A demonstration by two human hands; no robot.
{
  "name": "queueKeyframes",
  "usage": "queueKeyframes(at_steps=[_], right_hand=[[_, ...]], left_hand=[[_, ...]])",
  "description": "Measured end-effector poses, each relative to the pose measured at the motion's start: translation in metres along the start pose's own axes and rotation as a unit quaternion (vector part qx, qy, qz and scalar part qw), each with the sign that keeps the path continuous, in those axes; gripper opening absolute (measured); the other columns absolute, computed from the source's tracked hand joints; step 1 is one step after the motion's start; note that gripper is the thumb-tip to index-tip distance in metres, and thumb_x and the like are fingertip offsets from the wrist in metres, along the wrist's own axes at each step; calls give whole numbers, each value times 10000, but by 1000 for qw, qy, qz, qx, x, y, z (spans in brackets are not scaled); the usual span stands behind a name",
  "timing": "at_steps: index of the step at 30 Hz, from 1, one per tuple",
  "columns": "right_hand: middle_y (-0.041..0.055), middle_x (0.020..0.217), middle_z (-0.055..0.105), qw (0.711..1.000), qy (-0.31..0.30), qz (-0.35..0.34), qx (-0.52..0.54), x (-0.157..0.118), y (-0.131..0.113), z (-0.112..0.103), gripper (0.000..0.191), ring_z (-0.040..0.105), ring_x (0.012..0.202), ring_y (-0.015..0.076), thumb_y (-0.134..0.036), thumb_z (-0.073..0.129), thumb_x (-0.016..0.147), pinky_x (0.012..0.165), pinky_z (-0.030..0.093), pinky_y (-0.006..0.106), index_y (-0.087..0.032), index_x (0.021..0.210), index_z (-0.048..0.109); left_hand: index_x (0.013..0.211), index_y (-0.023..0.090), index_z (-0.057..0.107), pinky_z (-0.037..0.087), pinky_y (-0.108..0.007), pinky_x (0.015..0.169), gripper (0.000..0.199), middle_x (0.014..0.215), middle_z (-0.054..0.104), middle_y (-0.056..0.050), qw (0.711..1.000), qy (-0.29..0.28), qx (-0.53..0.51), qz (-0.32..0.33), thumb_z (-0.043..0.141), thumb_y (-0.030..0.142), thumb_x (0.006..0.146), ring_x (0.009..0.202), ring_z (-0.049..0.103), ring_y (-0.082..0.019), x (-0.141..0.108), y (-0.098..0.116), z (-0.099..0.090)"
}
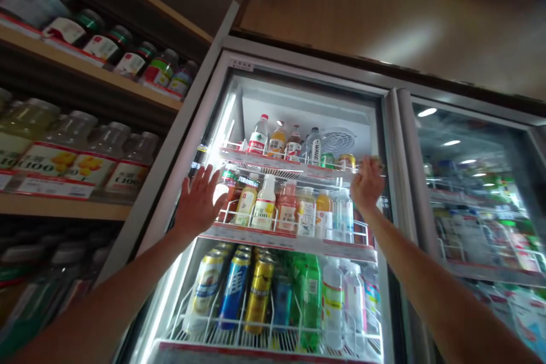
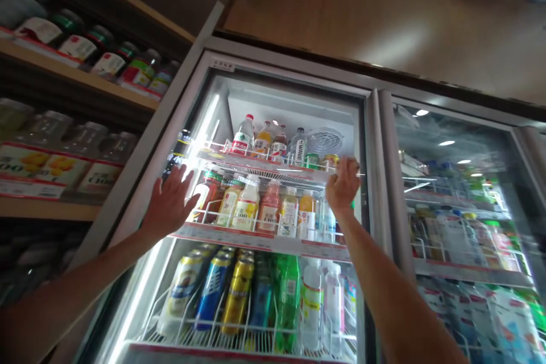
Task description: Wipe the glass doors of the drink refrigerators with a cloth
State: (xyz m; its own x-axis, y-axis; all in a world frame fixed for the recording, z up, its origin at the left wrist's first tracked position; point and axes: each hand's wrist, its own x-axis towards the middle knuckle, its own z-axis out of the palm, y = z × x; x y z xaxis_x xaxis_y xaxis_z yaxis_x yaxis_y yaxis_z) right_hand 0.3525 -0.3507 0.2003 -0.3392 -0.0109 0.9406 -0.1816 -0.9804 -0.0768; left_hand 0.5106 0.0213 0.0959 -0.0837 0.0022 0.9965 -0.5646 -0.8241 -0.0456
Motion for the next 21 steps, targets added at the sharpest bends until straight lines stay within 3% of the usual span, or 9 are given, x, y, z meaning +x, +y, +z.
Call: queueKeyframes(at_steps=[4, 6, 7, 9, 11, 13, 14, 18, 21], right_hand=[[81, 1438, 431, 978, -75, -185, 60, -25, -80, 13, 557, 354, 1350, 229, -182, 338, 837, 1075, 310, 464, -190, 1390, 400], [37, 1462, 401, 952, -119, -274, 71, -33, -97, 9, 569, 338, 1359, 198, -178, 351, 835, 1101, 272, 448, -233, 1401, 377], [31, 1467, 395, 948, -125, -283, 68, -32, -95, 6, 578, 344, 1355, 196, -177, 358, 831, 1105, 259, 455, -244, 1404, 367], [53, 1461, 402, 969, -103, -219, 45, -20, -77, 0, 578, 367, 1338, 224, -180, 358, 827, 1093, 256, 504, -241, 1401, 369], [120, 1430, 428, 994, -53, -92, 20, 2, -57, 0, 566, 395, 1309, 285, -185, 355, 816, 1042, 299, 557, -186, 1381, 403], [183, 1393, 447, 1000, -23, -11, 13, 22, -55, 9, 576, 400, 1291, 334, -177, 356, 794, 989, 343, 579, -119, 1363, 420], [194, 1391, 444, 1000, -21, -2, 17, 27, -64, 15, 587, 393, 1294, 341, -166, 361, 781, 980, 354, 575, -103, 1362, 418], [88, 1457, 399, 992, -67, -96, 51, 10, -155, 35, 582, 351, 1343, 263, -160, 378, 803, 1053, 326, 514, -198, 1384, 393], [38, 1472, 384, 948, -141, -269, 99, -26, -216, 38, 569, 322, 1367, 220, -147, 374, 824, 1098, 280, 497, -230, 1387, 386]], left_hand=[[1418, 126, 315, 169, -545, 1111, 665, 1502, 277, -143, 1000, -10, 3, -3, 169, 533, 913, 1408, 204, -289, 0, 0, -1], [1418, 131, 315, 180, -548, 1108, 657, 1507, 265, -135, 1000, -21, 7, -6, 174, 529, 915, 1408, 203, -291, 1, 1, -1], [1419, 132, 313, 186, -548, 1107, 652, 1508, 262, -132, 1000, -25, 11, -7, 181, 526, 916, 1407, 205, -291, 0, 1, -2], [1422, 129, 306, 194, -541, 1109, 634, 1507, 264, -127, 999, -29, 22, -9, 200, 504, 921, 1407, 208, -285, -1, 1, -2], [1425, 129, 298, 198, -532, 1114, 610, 1506, 266, -118, 999, -28, 34, -4, 223, 473, 927, 1407, 211, -276, -2, 1, -3], [1423, 136, 303, 204, -523, 1118, 585, 1507, 267, -107, 999, -22, 44, 1, 249, 444, 929, 1407, 210, -270, -3, 0, -2], [1420, 140, 309, 210, -520, 1118, 576, 1507, 267, -103, 999, -19, 47, 4, 262, 437, 929, 1407, 213, -268, -4, 0, -1], [1405, 151, 341, 230, -506, 1115, 560, 1493, 301, -111, 999, -2, 39, 4, 291, 438, 926, 1399, 239, -260, -6, -1, 0], [1388, 168, 370, 218, -508, 1121, 543, 1480, 332, -114, 1000, 11, 11, -4, 306, 442, 923, 1393, 260, -251, -7, 1, 0]])
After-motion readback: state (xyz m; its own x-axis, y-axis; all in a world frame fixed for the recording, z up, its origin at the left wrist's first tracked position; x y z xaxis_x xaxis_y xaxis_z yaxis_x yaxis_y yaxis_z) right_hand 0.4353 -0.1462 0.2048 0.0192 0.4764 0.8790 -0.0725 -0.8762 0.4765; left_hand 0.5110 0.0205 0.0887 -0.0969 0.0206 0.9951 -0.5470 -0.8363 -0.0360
